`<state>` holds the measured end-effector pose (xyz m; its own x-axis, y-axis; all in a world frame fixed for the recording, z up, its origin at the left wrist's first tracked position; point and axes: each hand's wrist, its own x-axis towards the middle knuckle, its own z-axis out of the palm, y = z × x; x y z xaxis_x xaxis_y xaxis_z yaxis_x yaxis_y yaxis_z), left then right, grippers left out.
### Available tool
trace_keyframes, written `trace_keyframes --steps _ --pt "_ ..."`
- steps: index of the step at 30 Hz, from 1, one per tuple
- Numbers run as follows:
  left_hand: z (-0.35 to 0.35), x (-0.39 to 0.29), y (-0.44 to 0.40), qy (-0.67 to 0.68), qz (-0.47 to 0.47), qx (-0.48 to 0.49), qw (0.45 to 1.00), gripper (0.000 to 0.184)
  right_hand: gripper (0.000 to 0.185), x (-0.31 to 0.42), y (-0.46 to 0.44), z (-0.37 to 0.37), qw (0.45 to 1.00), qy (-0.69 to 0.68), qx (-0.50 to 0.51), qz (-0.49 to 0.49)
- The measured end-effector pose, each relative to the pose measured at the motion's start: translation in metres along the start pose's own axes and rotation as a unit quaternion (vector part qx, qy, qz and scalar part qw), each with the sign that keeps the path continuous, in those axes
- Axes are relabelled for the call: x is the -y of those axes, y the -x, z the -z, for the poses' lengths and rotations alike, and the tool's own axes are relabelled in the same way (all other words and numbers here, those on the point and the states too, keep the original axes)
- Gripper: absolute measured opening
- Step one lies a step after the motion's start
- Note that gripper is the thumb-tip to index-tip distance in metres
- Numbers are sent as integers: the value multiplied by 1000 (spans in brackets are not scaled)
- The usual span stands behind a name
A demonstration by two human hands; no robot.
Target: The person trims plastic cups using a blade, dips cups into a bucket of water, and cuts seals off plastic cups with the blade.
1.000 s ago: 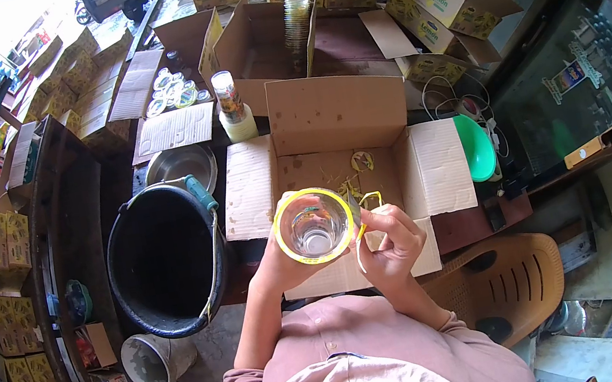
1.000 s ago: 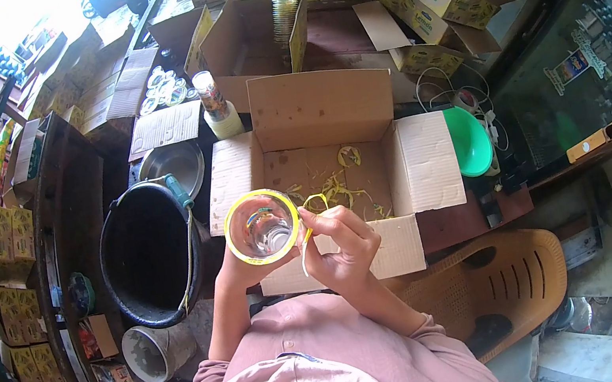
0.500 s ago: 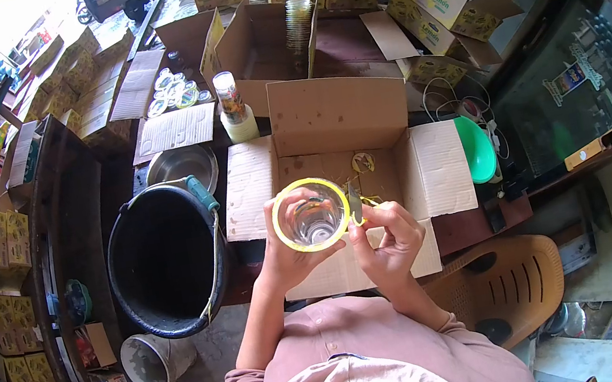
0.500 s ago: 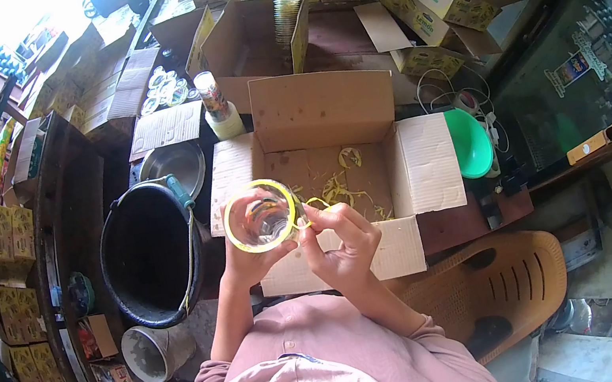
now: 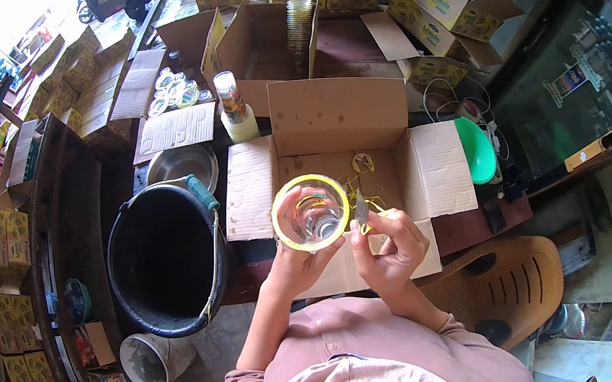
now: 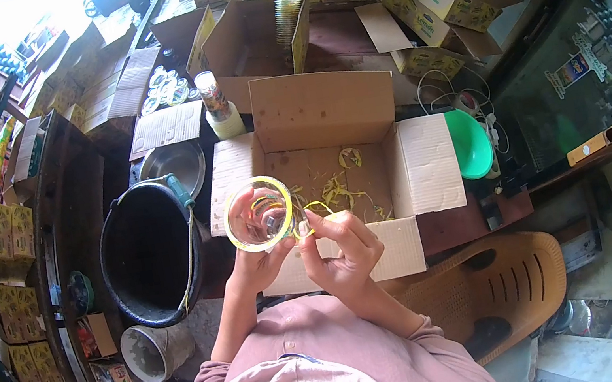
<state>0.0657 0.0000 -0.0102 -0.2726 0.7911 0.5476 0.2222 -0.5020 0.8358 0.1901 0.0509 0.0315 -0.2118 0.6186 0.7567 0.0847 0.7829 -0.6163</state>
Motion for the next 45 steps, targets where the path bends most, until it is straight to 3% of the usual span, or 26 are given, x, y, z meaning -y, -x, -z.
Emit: trace_keyframes --steps 5,11,14,23,35,41,45 --pt "0 -1 4 -53 -15 -6 998 82 29 3 0 -1 1000 -10 -12 8" --pt "4 4 16 -58 34 -3 998 86 28 5 1 -1 1000 7 -11 20" --pt "8 9 22 -158 24 10 987 86 29 6 1 -1 999 24 -20 31" --pt "15 -2 18 -222 -7 61 973 89 29 3 -6 5 1000 -2 13 25" --pt "13 11 23 -162 -4 54 985 85 30 -5 -7 9 998 -59 25 -25" --pt "11 -4 9 -203 -74 16 976 89 29 -3 -5 11 998 -38 40 -14" --pt "13 -5 11 -185 -32 43 981 87 29 -3 -7 12 998 -38 45 -14"
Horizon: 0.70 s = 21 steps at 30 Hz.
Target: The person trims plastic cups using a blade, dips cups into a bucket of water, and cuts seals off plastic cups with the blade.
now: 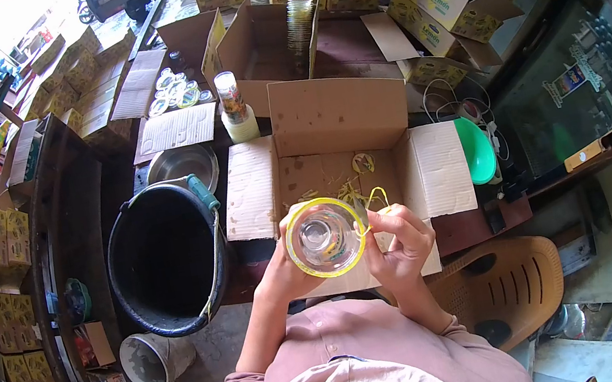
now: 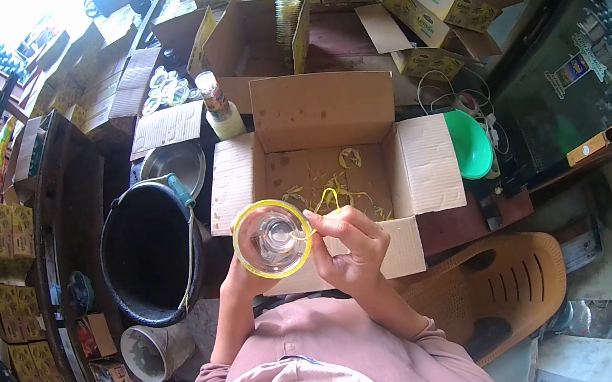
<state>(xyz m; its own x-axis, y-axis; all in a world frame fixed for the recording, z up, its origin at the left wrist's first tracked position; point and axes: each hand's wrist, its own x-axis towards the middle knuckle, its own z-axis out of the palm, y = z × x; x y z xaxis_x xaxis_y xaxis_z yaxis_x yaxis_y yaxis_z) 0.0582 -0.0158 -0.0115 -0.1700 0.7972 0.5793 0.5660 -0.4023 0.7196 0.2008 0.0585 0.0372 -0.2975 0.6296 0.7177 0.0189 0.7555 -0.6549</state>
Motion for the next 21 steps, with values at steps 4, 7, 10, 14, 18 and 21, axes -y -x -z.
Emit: trace_keyframes --steps 4,7,10,14,18,21 --pt "3 -5 -2 -40 0 20 999 85 28 0 -5 1 1000 7 7 -1" --pt "-1 0 1 -10 14 19 1000 84 27 -1 -2 1 1000 -9 -1 -18" --pt "-3 3 1 24 31 21 999 83 24 -2 2 1 999 -26 -8 -26" --pt "-2 7 2 54 38 19 998 83 21 0 4 2 999 -32 -8 -21" --pt "-2 5 0 34 35 4 999 84 23 2 7 2 999 -21 -21 -13" --pt "-3 8 0 35 26 -5 999 86 30 4 8 1 999 6 -35 5"
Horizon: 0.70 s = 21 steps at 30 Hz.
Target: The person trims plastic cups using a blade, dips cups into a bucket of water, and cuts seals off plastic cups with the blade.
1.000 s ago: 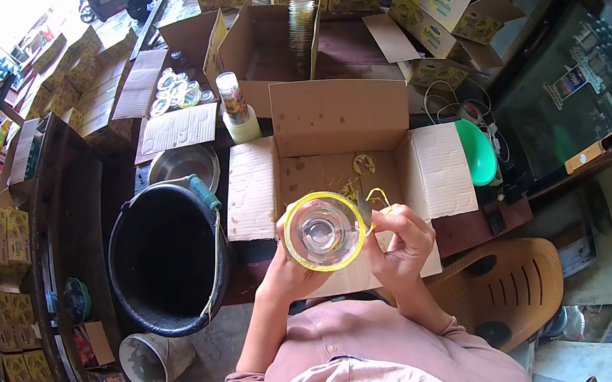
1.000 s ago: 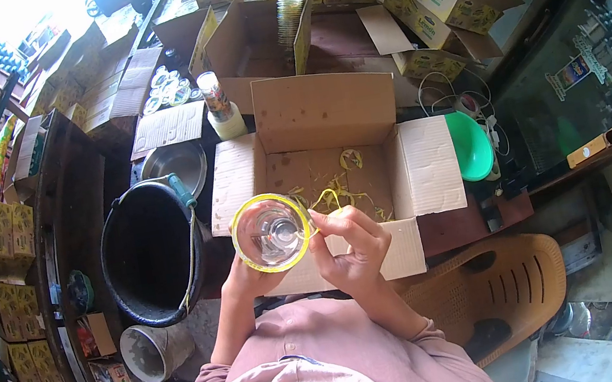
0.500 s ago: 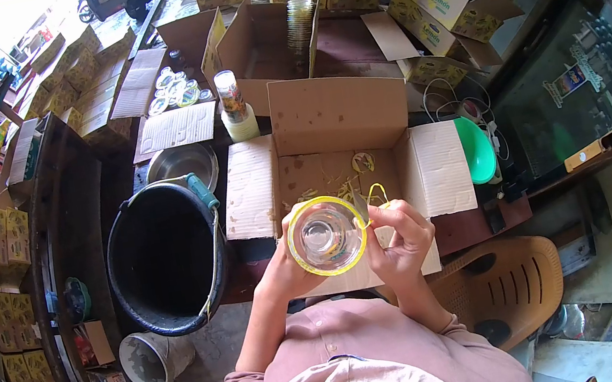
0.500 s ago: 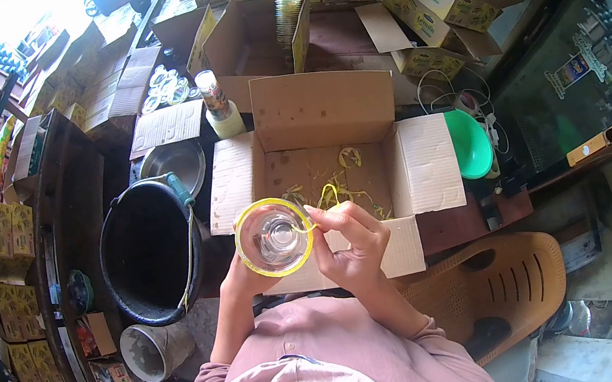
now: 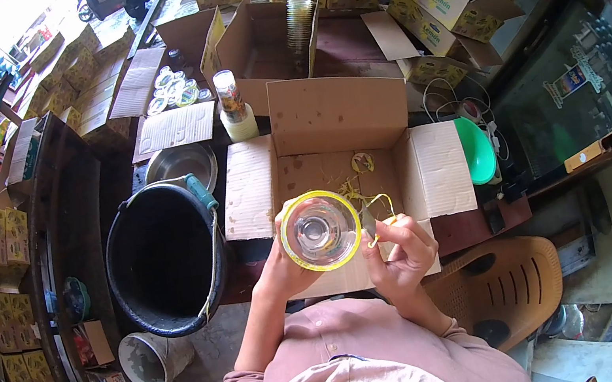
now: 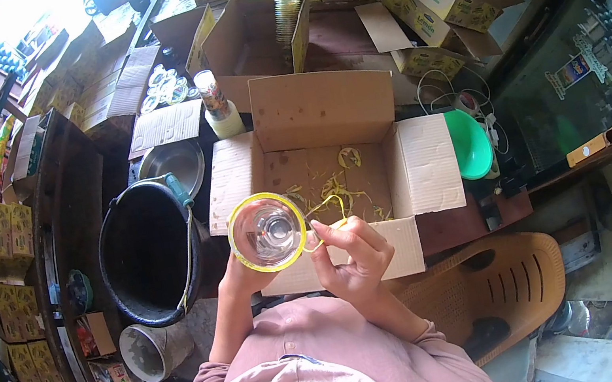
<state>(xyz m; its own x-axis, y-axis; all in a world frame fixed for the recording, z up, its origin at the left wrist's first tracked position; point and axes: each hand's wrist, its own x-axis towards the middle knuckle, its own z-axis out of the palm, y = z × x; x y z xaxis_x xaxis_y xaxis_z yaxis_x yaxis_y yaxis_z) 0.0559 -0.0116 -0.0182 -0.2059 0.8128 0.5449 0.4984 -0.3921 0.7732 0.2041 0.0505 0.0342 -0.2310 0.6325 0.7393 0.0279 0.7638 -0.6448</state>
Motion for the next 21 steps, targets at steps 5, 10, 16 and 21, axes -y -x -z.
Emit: trace_keyframes --steps 5,10,16,21 --pt "6 -12 -7 -59 -23 5 998 86 30 -2 -2 -2 998 46 7 39" --pt "8 -7 -7 -1 -10 -7 1000 84 31 -2 -2 -1 998 55 -6 40" --pt "13 -5 -6 21 -2 0 1000 84 33 0 -2 1 995 69 23 66" --pt "16 -18 -12 -4 -12 18 1000 81 34 0 -3 -3 992 91 16 90"
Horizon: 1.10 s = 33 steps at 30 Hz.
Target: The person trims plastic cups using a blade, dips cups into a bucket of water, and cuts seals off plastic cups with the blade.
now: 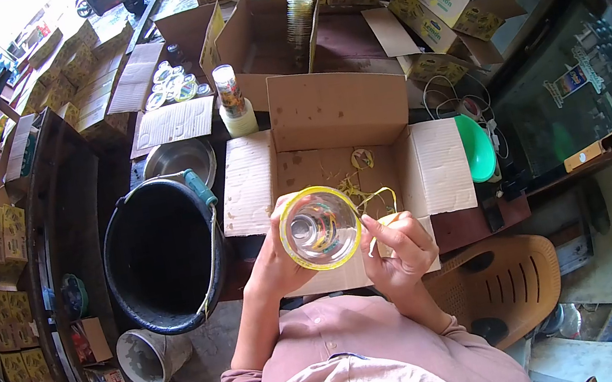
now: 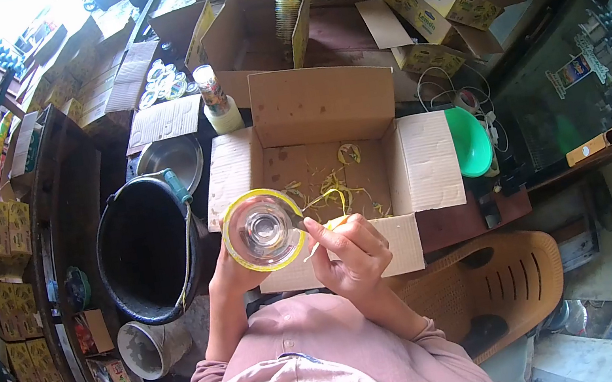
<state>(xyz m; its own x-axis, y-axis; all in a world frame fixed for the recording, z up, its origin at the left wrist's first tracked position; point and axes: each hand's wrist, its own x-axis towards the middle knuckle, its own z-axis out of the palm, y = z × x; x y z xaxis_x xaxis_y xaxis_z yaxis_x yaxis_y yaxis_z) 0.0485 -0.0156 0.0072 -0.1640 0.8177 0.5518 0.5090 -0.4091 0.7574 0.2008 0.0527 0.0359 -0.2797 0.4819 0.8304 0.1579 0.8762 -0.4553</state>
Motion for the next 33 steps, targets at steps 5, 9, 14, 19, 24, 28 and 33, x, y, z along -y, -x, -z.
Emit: trace_keyframes --steps 5,9,14,19,24,28,33 --pt "-1 1 4 -27 1 4 1000 80 33 1 -3 -2 1000 29 -7 7" --pt "0 2 5 -36 13 15 999 83 33 -4 -5 -4 999 -26 3 -31" --pt "-2 -6 0 -15 -14 22 1000 80 30 -6 -9 -3 988 -107 13 -109" --pt "-6 7 4 3 8 9 1000 85 23 -8 -3 -2 974 -161 -8 -161" --pt "-5 10 3 36 12 4 999 87 23 -5 -1 -2 971 -173 -2 -167" --pt "-12 17 10 90 48 -2 995 82 23 -3 -1 -2 975 -158 -5 -155" --pt "-11 18 10 98 56 10 994 81 24 -2 -2 -5 979 -146 -15 -142"
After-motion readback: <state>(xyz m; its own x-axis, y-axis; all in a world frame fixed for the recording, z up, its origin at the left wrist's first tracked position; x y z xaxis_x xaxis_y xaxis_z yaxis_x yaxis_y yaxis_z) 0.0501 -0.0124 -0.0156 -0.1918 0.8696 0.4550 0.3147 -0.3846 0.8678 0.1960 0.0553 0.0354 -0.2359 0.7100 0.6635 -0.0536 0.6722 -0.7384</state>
